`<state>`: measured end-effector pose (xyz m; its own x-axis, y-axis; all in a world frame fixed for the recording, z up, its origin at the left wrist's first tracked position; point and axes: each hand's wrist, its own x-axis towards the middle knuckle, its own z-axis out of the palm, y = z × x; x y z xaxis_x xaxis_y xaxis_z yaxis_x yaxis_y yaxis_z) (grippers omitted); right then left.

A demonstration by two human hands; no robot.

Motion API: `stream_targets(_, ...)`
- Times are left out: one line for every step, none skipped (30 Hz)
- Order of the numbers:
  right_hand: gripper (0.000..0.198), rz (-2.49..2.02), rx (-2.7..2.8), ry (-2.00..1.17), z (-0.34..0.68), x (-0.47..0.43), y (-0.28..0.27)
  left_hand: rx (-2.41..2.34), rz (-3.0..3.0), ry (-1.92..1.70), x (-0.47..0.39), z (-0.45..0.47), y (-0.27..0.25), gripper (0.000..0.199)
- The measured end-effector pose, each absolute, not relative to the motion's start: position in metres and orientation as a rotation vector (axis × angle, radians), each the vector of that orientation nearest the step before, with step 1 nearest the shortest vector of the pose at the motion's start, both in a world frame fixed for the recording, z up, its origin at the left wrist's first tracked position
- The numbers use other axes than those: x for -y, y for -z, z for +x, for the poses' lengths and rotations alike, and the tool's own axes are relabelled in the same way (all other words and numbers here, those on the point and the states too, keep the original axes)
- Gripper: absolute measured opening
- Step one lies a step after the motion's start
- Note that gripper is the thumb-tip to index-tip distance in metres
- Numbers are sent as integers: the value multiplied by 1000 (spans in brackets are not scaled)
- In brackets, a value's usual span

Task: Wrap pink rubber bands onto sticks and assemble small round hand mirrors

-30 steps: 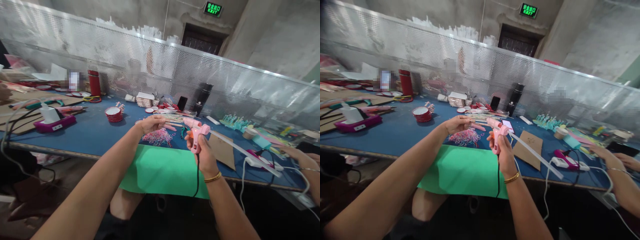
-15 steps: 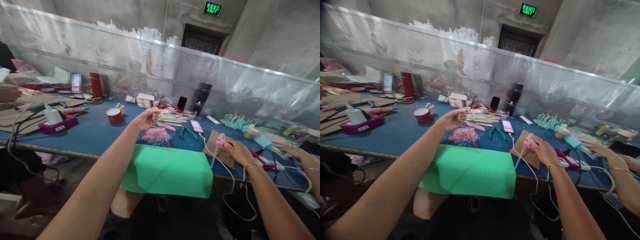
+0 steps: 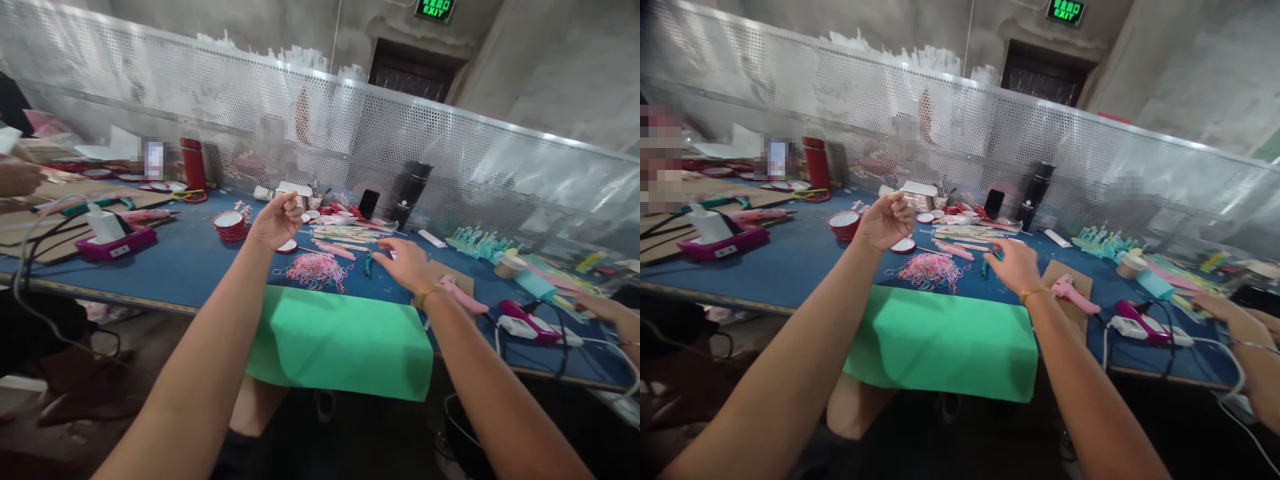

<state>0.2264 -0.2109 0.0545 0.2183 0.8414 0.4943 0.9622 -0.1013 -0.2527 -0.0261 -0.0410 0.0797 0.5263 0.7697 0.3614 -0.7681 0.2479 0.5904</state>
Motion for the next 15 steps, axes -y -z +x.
stream_targets(40, -1925, 1721, 235, 205, 192, -58, 1, 804, -1056, 40, -27, -80, 20)
stream_targets(41, -1886, 1769, 172, 185, 174, -60, 6, 806, -1062, 40, -28, -79, 20)
stream_targets(43, -1871, 1813, 96, 166, 155, -62, 12, 808, -1066, 39, -29, -79, 19)
stream_targets(47, -1870, 1852, 33, 149, 136, -63, 21, 808, -1068, 38, -30, -79, 18)
stream_targets(53, -1884, 1886, -20, 133, 118, -63, 29, 806, -1068, 37, -31, -78, 17)
stream_targets(58, -1915, 1918, -69, 120, 101, -63, 35, 802, -1070, 36, -31, -78, 16)
stream_targets(63, -1938, 1958, -102, 108, 85, -62, 37, 796, -1072, 36, -32, -78, 16)
stream_targets(67, -1970, 1971, -117, 97, 70, -60, 35, 788, -1076, 35, -33, -77, 16)
stream_targets(68, -1997, 1990, -119, 88, 57, -57, 30, 779, -1081, 35, -33, -76, 17)
stream_targets(66, -2014, 2006, -127, 80, 45, -52, 25, 769, -1088, 35, -33, -76, 17)
stream_targets(58, -2033, 2039, -142, 74, 35, -47, 22, 761, -1093, 35, -33, -75, 18)
stream_targets(51, -2074, 2049, -156, 68, 28, -42, 22, 755, -1095, 35, -33, -75, 18)
stream_targets(49, -2079, 2057, -161, 63, 22, -37, 23, 752, -1094, 35, -32, -74, 18)
stream_targets(47, -2080, 2054, -144, 60, 18, -33, 25, 753, -1092, 35, -31, -74, 18)
stream_targets(47, -2079, 2040, -124, 58, 16, -31, 25, 756, -1088, 35, -31, -73, 18)
